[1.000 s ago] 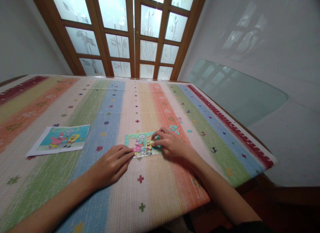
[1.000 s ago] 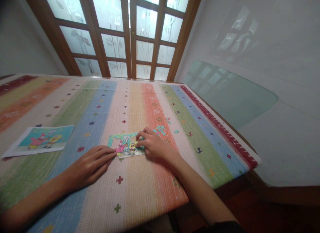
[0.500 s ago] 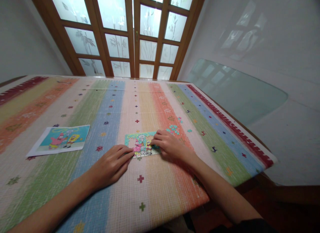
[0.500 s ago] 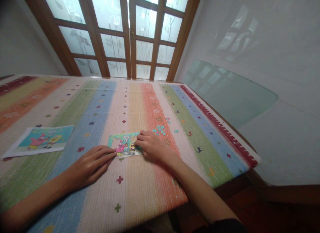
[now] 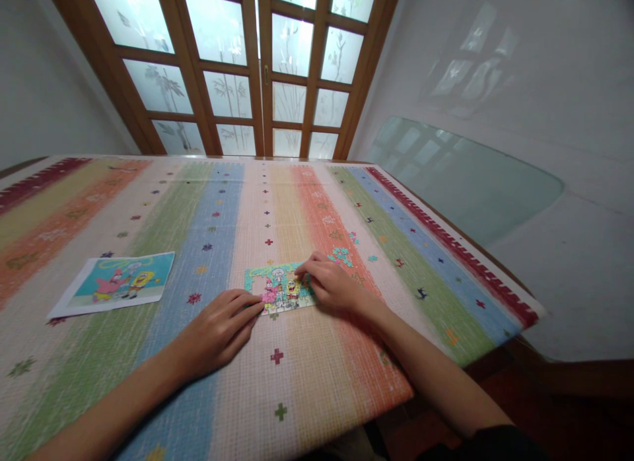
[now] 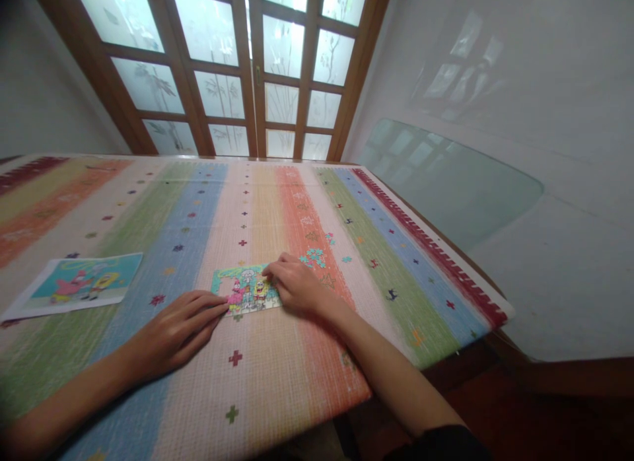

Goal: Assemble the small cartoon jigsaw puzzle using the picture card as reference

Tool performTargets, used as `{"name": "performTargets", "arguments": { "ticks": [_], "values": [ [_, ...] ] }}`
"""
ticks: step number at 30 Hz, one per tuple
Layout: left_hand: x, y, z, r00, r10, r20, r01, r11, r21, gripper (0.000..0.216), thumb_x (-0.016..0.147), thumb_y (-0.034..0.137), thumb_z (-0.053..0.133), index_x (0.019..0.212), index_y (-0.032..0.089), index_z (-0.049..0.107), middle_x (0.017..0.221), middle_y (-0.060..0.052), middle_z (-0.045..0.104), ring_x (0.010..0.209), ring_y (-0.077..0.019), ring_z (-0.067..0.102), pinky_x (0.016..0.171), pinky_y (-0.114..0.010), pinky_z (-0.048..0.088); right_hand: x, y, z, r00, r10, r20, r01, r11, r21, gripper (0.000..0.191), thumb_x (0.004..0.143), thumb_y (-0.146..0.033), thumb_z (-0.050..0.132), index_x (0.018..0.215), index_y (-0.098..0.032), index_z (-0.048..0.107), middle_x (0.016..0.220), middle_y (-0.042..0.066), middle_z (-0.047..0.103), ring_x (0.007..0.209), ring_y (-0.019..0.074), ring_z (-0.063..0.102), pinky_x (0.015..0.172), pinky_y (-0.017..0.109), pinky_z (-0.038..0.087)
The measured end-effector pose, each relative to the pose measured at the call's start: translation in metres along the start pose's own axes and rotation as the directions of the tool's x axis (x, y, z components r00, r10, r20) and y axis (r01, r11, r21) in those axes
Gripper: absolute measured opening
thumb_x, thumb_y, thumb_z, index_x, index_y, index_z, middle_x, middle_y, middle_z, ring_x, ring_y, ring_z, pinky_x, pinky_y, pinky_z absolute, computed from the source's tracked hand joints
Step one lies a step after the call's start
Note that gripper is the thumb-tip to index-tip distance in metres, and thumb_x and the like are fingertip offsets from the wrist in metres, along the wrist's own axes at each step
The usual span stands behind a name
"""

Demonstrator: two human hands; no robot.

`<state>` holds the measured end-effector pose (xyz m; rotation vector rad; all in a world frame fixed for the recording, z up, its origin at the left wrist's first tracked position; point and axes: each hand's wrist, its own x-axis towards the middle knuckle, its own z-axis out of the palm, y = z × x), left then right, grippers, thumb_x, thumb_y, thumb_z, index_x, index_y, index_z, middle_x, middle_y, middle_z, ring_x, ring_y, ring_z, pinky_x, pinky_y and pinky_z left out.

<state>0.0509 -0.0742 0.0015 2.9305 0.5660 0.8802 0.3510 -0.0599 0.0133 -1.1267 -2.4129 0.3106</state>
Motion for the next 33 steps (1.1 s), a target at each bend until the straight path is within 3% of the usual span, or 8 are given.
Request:
{"name": "performTargets", "arguments": {
  "ticks": [3, 7, 10, 14, 27, 33],
  "values": [
    [-0.001, 0.0, 0.001, 1.0, -0.003, -0.004, 0.003, 1.0, -0.001, 0.03, 0.104, 0.013, 0.047, 0.127, 0.013, 0.065, 0.117, -0.013, 0.071, 0.109, -0.0261, 0.064, 0.094, -0.045, 0.058, 0.0, 0.009, -0.011, 0.999, 0.007, -0.035, -0.008, 0.999, -0.033, 0.026, 0.089, -0.006, 0.049, 0.104, -0.019, 0.067, 0.099, 0.009, 0.071, 0.098, 0.0234, 0.059, 0.089, 0.037, 0.048],
    [-0.002, -0.001, 0.003, 1.0, 0.013, -0.013, -0.013, 1.0, 0.001, 0.029, 0.104, 0.013, 0.046, 0.126, 0.011, 0.065, 0.116, -0.013, 0.071, 0.109, -0.0262, 0.064, 0.094, -0.045, 0.058, -0.009, 0.037, -0.037, 0.989, 0.122, -0.083, -0.136, 0.973, -0.188, 0.01, 0.09, -0.015, 0.059, 0.092, -0.02, 0.068, 0.101, 0.011, 0.069, 0.099, 0.0257, 0.058, 0.091, 0.04, 0.046],
    [-0.002, -0.001, 0.002, 1.0, 0.009, -0.017, -0.009, 1.0, 0.001, 0.029, 0.103, 0.013, 0.046, 0.126, 0.012, 0.065, 0.116, -0.013, 0.071, 0.108, -0.0258, 0.064, 0.094, -0.044, 0.059, -0.021, 0.06, -0.056, 0.969, 0.24, -0.057, -0.247, 0.939, -0.24, 0.014, 0.084, -0.01, 0.061, 0.09, -0.02, 0.07, 0.097, 0.009, 0.069, 0.095, 0.0243, 0.06, 0.087, 0.037, 0.045],
    [-0.001, -0.001, 0.002, 1.0, 0.004, -0.024, -0.004, 1.0, 0.0, 0.029, 0.103, 0.013, 0.046, 0.126, 0.013, 0.065, 0.116, -0.012, 0.072, 0.108, -0.0253, 0.064, 0.094, -0.044, 0.059, -0.032, 0.075, -0.071, 0.927, 0.374, 0.018, -0.361, 0.906, -0.222, 0.01, 0.088, -0.013, 0.063, 0.087, -0.02, 0.071, 0.086, 0.007, 0.069, 0.083, 0.0208, 0.062, 0.078, 0.032, 0.045],
    [0.001, 0.001, 0.0, 0.998, 0.057, -0.02, -0.056, 0.996, 0.071, 0.03, 0.103, 0.013, 0.046, 0.124, 0.01, 0.067, 0.114, -0.015, 0.072, 0.105, -0.027, 0.064, 0.09, -0.044, 0.06, -0.025, 0.069, -0.062, 0.916, 0.397, 0.058, -0.374, 0.897, -0.237, 0.01, 0.093, -0.021, 0.065, 0.096, -0.018, 0.074, 0.091, 0.01, 0.072, 0.086, 0.0223, 0.065, 0.079, 0.032, 0.046],
    [0.003, 0.003, -0.001, 0.995, 0.096, -0.031, -0.092, 0.989, 0.119, 0.03, 0.102, 0.011, 0.048, 0.125, 0.009, 0.066, 0.112, -0.015, 0.072, 0.104, -0.0278, 0.065, 0.089, -0.045, 0.06, -0.023, 0.063, -0.061, 0.92, 0.387, 0.06, -0.364, 0.901, -0.236, 0.01, 0.091, -0.014, 0.064, 0.093, -0.018, 0.073, 0.086, 0.007, 0.068, 0.083, 0.0205, 0.063, 0.076, 0.029, 0.044]
  ]
}}
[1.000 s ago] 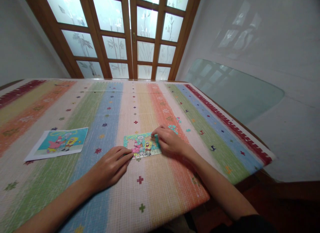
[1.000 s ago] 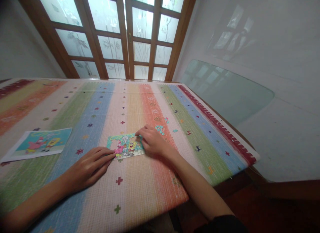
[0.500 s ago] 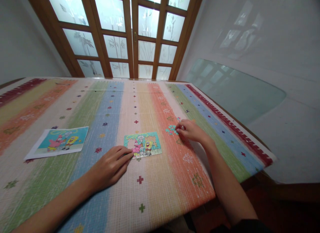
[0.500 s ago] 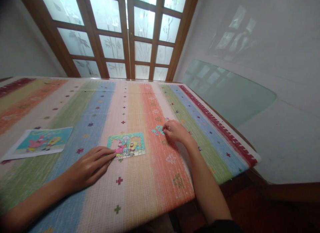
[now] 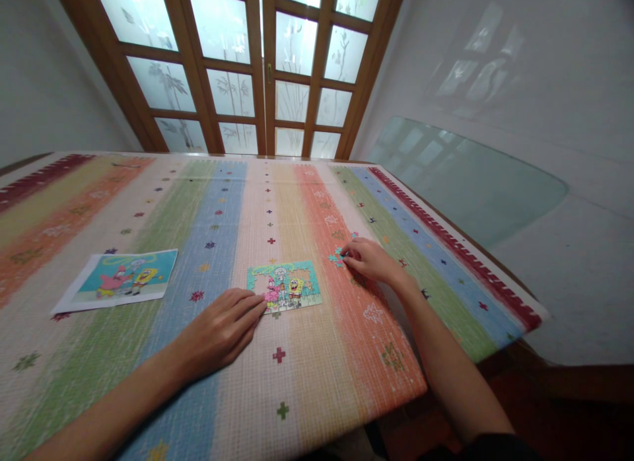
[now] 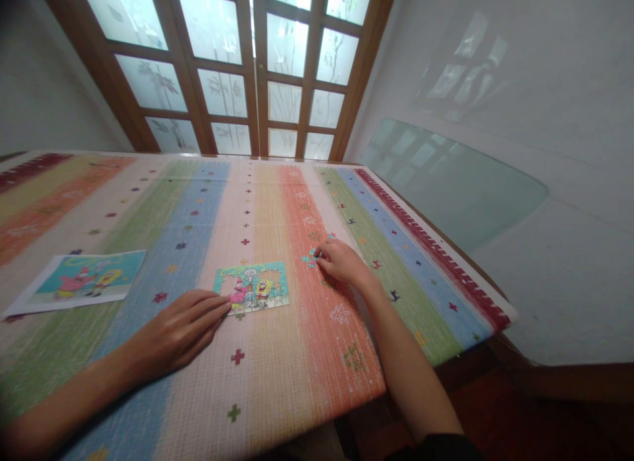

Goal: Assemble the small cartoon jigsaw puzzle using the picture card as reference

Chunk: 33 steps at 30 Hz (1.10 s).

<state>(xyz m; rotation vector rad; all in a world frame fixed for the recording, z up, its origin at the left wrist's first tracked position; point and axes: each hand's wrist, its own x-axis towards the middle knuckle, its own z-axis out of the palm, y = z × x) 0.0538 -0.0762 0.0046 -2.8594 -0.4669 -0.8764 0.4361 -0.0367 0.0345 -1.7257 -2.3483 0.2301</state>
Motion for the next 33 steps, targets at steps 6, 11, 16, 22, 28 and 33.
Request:
{"name": "performTargets", "arguments": {
  "ticks": [6, 11, 16, 22, 28, 33],
  "values": [
    [0.0029, 0.001, -0.0022, 1.0, 0.008, 0.001, -0.008, 1.0, 0.005, 0.03, 0.102, 0.011, 0.046, 0.126, 0.011, 0.065, 0.109, -0.014, 0.073, 0.102, -0.0277, 0.066, 0.089, -0.046, 0.06, 0.0002, 0.0004, 0.0005, 1.0, 0.0, -0.007, 0.0, 1.0, 0.015, 0.01, 0.089, -0.013, 0.064, 0.092, -0.018, 0.072, 0.083, 0.006, 0.067, 0.079, 0.0198, 0.061, 0.074, 0.029, 0.045],
    [0.0017, 0.0002, -0.0019, 1.0, -0.001, 0.011, 0.001, 1.0, 0.002, 0.029, 0.102, 0.011, 0.046, 0.123, 0.01, 0.066, 0.11, -0.015, 0.073, 0.102, -0.0278, 0.065, 0.089, -0.045, 0.061, -0.0009, 0.002, 0.0011, 1.0, -0.002, -0.018, 0.003, 1.0, 0.023, 0.01, 0.09, -0.017, 0.065, 0.095, -0.019, 0.074, 0.084, 0.006, 0.066, 0.079, 0.02, 0.061, 0.074, 0.03, 0.046],
    [-0.0021, -0.0014, 0.0003, 0.998, -0.052, 0.023, 0.054, 0.997, -0.06, 0.03, 0.102, 0.012, 0.047, 0.125, 0.011, 0.066, 0.115, -0.014, 0.073, 0.106, -0.027, 0.065, 0.091, -0.044, 0.06, -0.0007, 0.0011, 0.0021, 1.0, -0.001, -0.019, 0.002, 0.999, 0.035, 0.013, 0.089, -0.015, 0.067, 0.097, -0.02, 0.075, 0.087, 0.006, 0.066, 0.077, 0.0192, 0.061, 0.074, 0.03, 0.047],
    [-0.0038, -0.0021, 0.0021, 0.996, -0.089, 0.006, 0.09, 0.991, -0.103, 0.03, 0.102, 0.013, 0.048, 0.127, 0.014, 0.066, 0.115, -0.012, 0.073, 0.107, -0.0258, 0.066, 0.093, -0.044, 0.06, -0.0005, 0.0007, 0.0029, 1.0, 0.013, -0.024, -0.012, 0.999, 0.046, 0.008, 0.087, -0.013, 0.066, 0.09, -0.018, 0.072, 0.086, 0.006, 0.065, 0.078, 0.0193, 0.062, 0.074, 0.03, 0.048],
    [-0.0034, -0.0017, 0.0017, 0.99, -0.141, 0.012, 0.141, 0.972, -0.187, 0.031, 0.102, 0.013, 0.049, 0.129, 0.017, 0.065, 0.116, -0.011, 0.072, 0.108, -0.024, 0.066, 0.095, -0.044, 0.059, 0.0001, 0.0024, 0.0057, 0.999, -0.001, -0.045, 0.003, 0.999, 0.053, 0.008, 0.086, -0.013, 0.064, 0.087, -0.02, 0.068, 0.086, 0.006, 0.064, 0.085, 0.021, 0.063, 0.081, 0.032, 0.049],
    [-0.0035, -0.0019, 0.0036, 0.987, -0.16, 0.012, 0.159, 0.963, -0.217, 0.031, 0.102, 0.012, 0.05, 0.128, 0.017, 0.065, 0.117, -0.011, 0.072, 0.112, -0.0251, 0.063, 0.097, -0.046, 0.058, 0.0008, 0.0034, 0.0066, 0.998, -0.008, -0.064, 0.013, 0.997, 0.071, 0.009, 0.082, -0.013, 0.062, 0.084, -0.021, 0.061, 0.082, 0.005, 0.062, 0.084, 0.0212, 0.06, 0.077, 0.031, 0.047]
  ]
}}
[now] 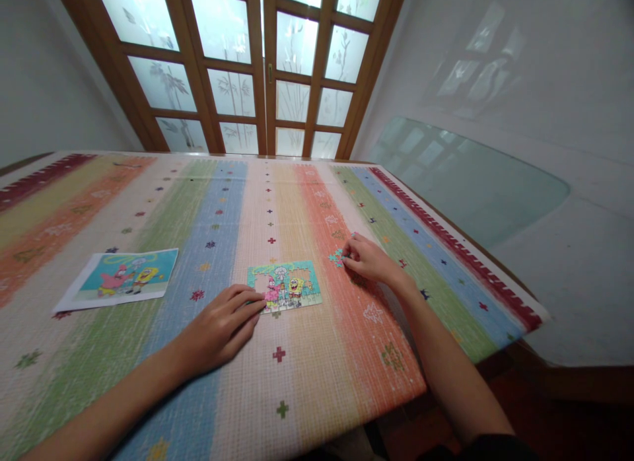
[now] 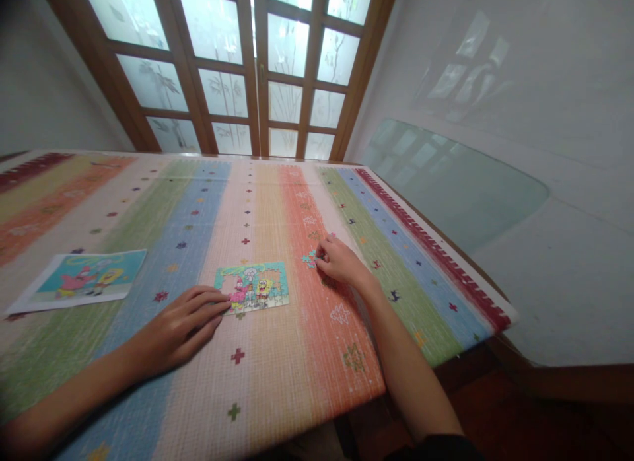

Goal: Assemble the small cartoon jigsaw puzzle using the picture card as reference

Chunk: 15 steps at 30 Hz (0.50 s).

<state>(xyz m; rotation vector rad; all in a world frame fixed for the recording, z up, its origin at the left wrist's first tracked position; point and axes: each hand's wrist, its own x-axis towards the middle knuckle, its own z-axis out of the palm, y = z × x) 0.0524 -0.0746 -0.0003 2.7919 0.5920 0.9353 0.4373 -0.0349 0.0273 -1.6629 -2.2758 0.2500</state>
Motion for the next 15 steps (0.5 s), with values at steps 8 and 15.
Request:
{"name": "performTargets", "arguments": {
  "ticks": [8, 15],
  "values": [
    [0.001, 0.002, -0.001, 1.0, 0.024, 0.004, -0.024, 0.999, 0.034, 0.03, 0.101, 0.012, 0.05, 0.127, 0.015, 0.066, 0.117, -0.012, 0.071, 0.113, -0.0259, 0.062, 0.098, -0.046, 0.058, 0.0, -0.009, -0.004, 1.0, -0.004, -0.012, 0.005, 0.996, 0.089, 0.002, 0.089, -0.021, 0.059, 0.089, -0.022, 0.061, 0.081, 0.004, 0.068, 0.072, 0.0184, 0.06, 0.068, 0.03, 0.044],
    [0.001, 0.003, -0.001, 1.0, 0.015, -0.004, -0.015, 0.999, 0.043, 0.032, 0.101, 0.012, 0.049, 0.127, 0.017, 0.066, 0.12, -0.013, 0.069, 0.114, -0.0263, 0.062, 0.099, -0.047, 0.058, 0.001, -0.04, 0.005, 0.995, -0.073, -0.063, 0.092, 0.916, 0.39, 0.012, 0.093, -0.029, 0.062, 0.096, -0.02, 0.07, 0.086, 0.004, 0.072, 0.071, 0.0163, 0.06, 0.066, 0.029, 0.046]
  ]
}}
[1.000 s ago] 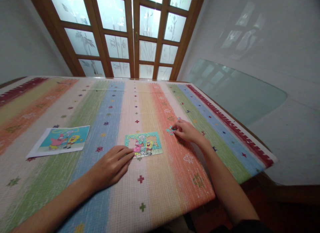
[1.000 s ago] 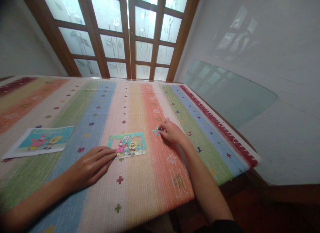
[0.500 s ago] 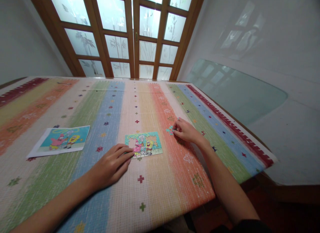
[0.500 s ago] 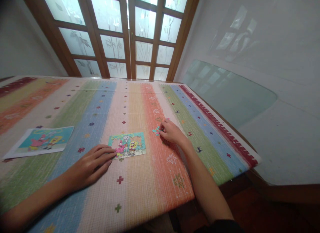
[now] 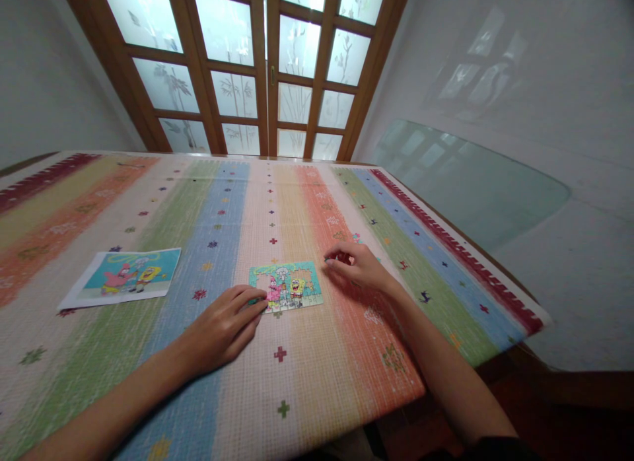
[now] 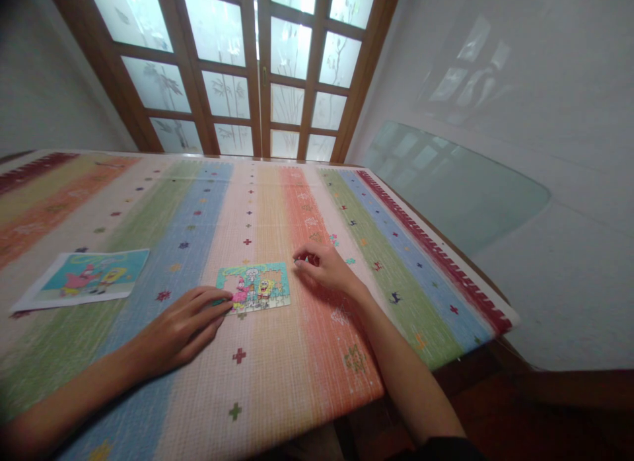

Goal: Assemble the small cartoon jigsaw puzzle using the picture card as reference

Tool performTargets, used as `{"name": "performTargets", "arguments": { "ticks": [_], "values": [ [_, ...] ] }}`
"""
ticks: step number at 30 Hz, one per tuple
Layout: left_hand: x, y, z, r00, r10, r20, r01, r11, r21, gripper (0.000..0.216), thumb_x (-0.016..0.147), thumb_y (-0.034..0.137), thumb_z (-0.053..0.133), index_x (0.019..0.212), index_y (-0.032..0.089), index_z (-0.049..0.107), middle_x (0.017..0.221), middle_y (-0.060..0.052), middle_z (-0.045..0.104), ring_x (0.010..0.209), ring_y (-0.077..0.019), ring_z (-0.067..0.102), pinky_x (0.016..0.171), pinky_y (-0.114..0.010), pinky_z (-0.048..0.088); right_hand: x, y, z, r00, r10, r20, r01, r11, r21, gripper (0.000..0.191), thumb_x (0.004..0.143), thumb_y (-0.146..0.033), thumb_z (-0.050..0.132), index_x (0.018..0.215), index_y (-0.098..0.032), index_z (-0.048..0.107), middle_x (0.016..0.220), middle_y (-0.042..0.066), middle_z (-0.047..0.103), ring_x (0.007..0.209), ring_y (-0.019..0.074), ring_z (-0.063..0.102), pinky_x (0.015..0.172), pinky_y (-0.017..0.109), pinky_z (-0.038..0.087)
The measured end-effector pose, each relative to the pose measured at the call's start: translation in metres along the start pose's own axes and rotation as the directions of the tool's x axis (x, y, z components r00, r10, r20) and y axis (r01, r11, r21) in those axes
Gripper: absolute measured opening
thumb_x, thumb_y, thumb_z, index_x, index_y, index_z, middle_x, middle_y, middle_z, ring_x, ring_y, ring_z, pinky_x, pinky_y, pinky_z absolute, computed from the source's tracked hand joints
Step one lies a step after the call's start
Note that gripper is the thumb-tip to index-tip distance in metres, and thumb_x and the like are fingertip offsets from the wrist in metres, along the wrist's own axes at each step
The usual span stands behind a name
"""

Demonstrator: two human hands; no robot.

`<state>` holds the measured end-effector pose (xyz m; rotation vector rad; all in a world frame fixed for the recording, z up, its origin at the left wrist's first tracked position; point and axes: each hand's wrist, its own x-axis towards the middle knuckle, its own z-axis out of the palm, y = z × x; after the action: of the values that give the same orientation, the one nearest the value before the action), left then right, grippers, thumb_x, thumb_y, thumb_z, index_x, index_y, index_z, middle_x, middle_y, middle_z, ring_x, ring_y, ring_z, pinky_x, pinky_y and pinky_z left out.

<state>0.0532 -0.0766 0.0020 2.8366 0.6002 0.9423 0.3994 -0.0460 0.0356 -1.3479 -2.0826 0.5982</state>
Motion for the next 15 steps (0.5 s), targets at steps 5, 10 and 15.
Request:
{"name": "performTargets", "arguments": {
  "ticks": [5, 10, 15],
  "values": [
    [0.001, 0.001, 0.0, 1.0, -0.001, 0.003, 0.001, 1.0, 0.004, 0.032, 0.1, 0.01, 0.049, 0.126, 0.017, 0.068, 0.115, -0.012, 0.069, 0.11, -0.0257, 0.063, 0.097, -0.045, 0.058, -0.001, -0.015, 0.028, 0.999, -0.005, 0.049, -0.002, 0.988, 0.152, 0.013, 0.093, -0.026, 0.065, 0.098, -0.021, 0.076, 0.096, 0.006, 0.077, 0.086, 0.0186, 0.067, 0.075, 0.032, 0.051],
    [0.002, 0.003, -0.002, 1.0, 0.017, 0.001, -0.017, 0.999, 0.049, 0.031, 0.101, 0.011, 0.048, 0.125, 0.016, 0.067, 0.112, -0.012, 0.068, 0.106, -0.026, 0.062, 0.092, -0.043, 0.059, -0.002, -0.028, 0.043, 0.992, -0.026, 0.12, -0.005, 0.967, 0.254, 0.016, 0.094, -0.027, 0.066, 0.103, -0.022, 0.079, 0.1, 0.006, 0.08, 0.085, 0.0181, 0.069, 0.077, 0.032, 0.053],
    [0.004, 0.004, -0.003, 1.0, 0.013, 0.018, -0.014, 0.999, 0.052, 0.03, 0.102, 0.012, 0.046, 0.123, 0.016, 0.067, 0.102, -0.01, 0.068, 0.096, -0.0247, 0.062, 0.085, -0.041, 0.058, -0.002, -0.033, 0.045, 0.987, -0.065, 0.15, 0.013, 0.946, 0.323, 0.02, 0.093, -0.02, 0.063, 0.103, -0.023, 0.08, 0.106, 0.006, 0.081, 0.094, 0.0187, 0.073, 0.084, 0.034, 0.054]
  ]
}}
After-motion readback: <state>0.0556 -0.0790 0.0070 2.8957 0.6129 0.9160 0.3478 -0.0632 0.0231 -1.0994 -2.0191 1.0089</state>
